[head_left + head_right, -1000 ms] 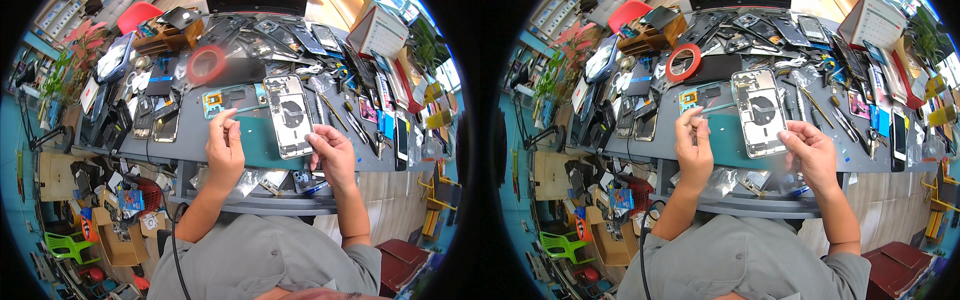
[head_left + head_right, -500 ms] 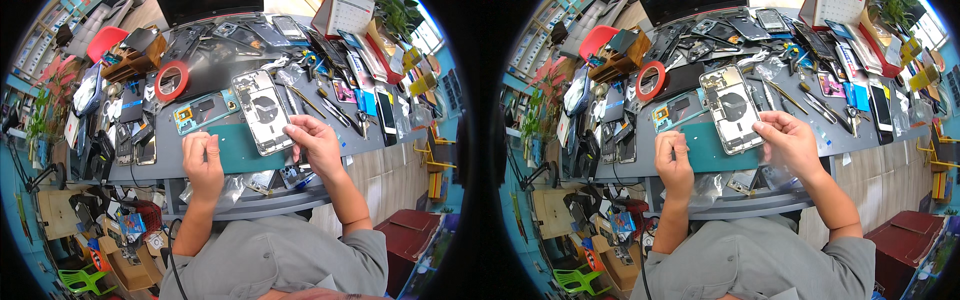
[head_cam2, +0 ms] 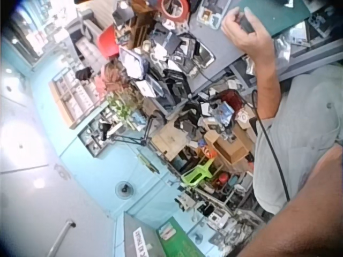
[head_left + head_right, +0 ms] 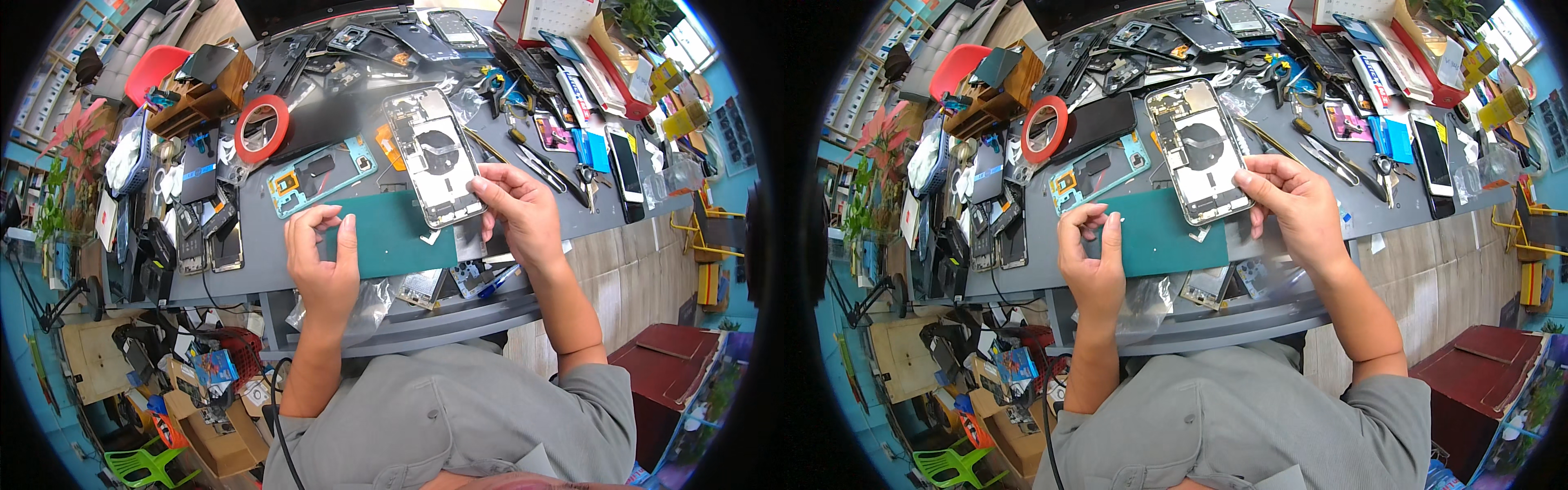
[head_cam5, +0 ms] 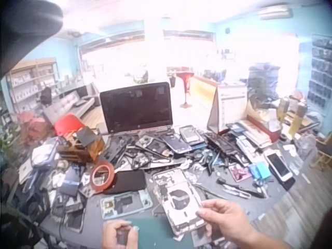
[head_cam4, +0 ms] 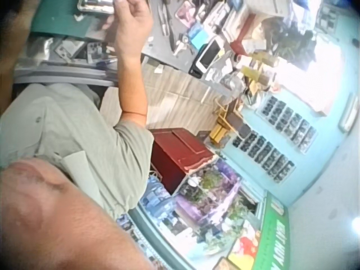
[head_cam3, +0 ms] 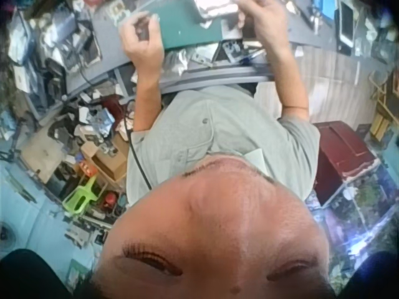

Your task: The person disassembles a smartphone, using a screwdriver to remove screws and a prying tool to detach internal components. They then install a new battery and reassemble the device.

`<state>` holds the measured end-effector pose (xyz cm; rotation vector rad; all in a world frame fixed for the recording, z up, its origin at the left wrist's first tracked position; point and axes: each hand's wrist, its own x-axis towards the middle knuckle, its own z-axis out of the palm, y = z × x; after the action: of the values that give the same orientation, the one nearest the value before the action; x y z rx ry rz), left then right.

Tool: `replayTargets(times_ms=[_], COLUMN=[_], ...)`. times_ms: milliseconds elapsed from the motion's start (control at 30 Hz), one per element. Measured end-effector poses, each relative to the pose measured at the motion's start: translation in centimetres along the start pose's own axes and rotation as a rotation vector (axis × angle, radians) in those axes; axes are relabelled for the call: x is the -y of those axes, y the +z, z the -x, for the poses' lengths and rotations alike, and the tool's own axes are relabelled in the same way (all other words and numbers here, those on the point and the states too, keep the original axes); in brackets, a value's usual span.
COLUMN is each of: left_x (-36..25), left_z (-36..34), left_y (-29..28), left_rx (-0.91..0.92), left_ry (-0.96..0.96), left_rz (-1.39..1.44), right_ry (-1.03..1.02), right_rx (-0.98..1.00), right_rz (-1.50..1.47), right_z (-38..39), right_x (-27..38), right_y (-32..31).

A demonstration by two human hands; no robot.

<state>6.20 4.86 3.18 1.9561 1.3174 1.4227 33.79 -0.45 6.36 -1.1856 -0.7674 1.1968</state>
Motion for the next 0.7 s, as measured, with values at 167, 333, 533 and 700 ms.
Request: replayTargets(times_ms=[167, 333, 533, 700], left_x=[0.0, -0.2, -0.2, -0.2], left_z=[0.0, -0.2, -0.2, -0.4], left_y=[-0.1, 0.0, -0.1, 0.0], left_rx=[0.005, 0.012, 0.022, 0.021], left_ry=[0.008, 0.01, 0.044, 0.061], left_rz=[-0.014, 0.004, -0.034, -0.023], right_ry=[0.01, 0.017, 0.209, 0.293], right_rx=[0.007, 0.01, 0.032, 0.218], right_rz=[0.02, 0.027, -0.211, -0.428], right_z=[0.0, 0.0, -0.3, -1.0], right_x=[0.0, -0.2, 0.4, 0.1], right_y=[0.2, 0.2, -0.4, -2.3])
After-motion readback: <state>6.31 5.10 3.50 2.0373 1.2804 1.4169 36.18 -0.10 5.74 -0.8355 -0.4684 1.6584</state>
